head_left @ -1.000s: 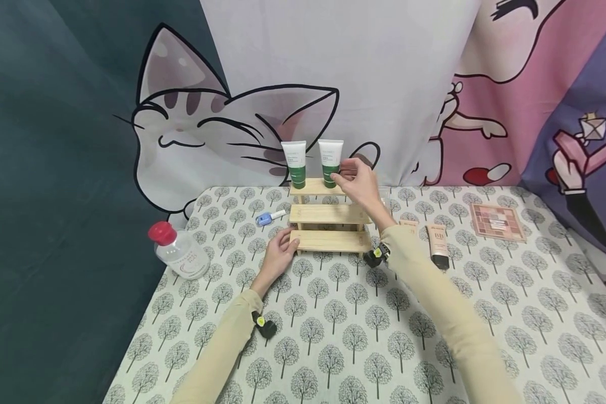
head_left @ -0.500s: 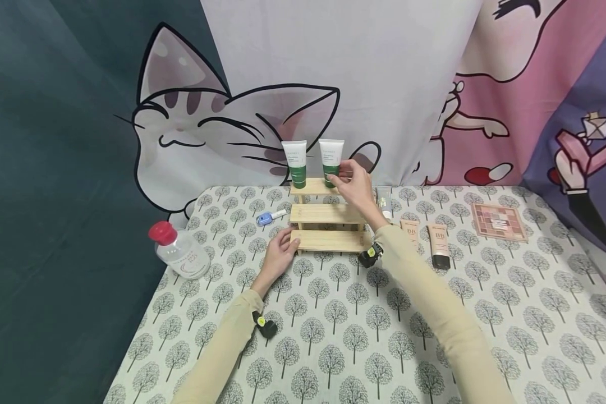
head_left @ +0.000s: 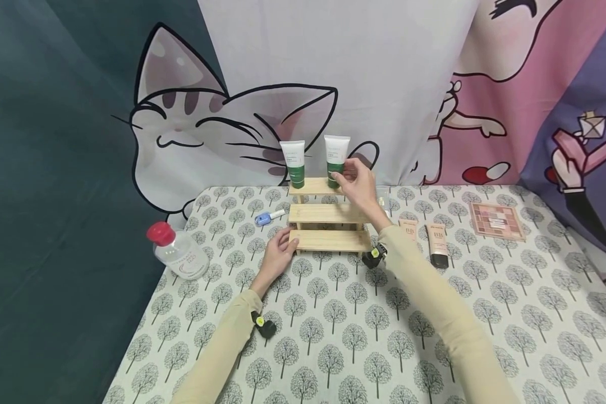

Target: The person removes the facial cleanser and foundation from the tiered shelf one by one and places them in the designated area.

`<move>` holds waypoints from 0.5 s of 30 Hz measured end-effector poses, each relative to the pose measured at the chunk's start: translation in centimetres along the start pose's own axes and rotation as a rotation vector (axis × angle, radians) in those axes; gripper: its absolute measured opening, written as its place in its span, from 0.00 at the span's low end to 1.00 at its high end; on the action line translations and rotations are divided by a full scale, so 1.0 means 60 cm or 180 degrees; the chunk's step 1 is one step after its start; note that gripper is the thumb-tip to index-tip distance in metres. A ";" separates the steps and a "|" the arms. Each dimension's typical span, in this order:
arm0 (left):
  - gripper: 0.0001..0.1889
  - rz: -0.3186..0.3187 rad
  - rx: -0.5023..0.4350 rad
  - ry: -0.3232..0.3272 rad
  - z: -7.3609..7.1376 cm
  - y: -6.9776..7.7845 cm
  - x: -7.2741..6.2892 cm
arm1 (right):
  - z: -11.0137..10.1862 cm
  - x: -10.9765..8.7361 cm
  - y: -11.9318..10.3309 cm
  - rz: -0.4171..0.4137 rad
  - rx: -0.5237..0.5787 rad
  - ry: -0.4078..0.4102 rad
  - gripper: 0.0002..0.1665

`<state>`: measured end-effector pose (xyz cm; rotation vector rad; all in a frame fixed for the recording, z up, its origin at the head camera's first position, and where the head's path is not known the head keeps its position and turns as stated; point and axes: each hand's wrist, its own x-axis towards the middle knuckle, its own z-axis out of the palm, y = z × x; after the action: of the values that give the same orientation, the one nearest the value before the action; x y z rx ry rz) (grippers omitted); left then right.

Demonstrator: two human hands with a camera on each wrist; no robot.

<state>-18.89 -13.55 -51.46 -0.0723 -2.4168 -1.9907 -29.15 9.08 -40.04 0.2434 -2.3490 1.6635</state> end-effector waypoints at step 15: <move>0.26 -0.0114 -0.0026 -0.0025 -0.002 0.003 0.000 | -0.056 0.001 -0.004 0.0199 -0.0065 0.0011 0.24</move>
<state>-18.89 -13.62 -51.24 -0.0372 -2.4322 -2.0187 -28.76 12.19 -38.75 0.1646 -2.3931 1.6652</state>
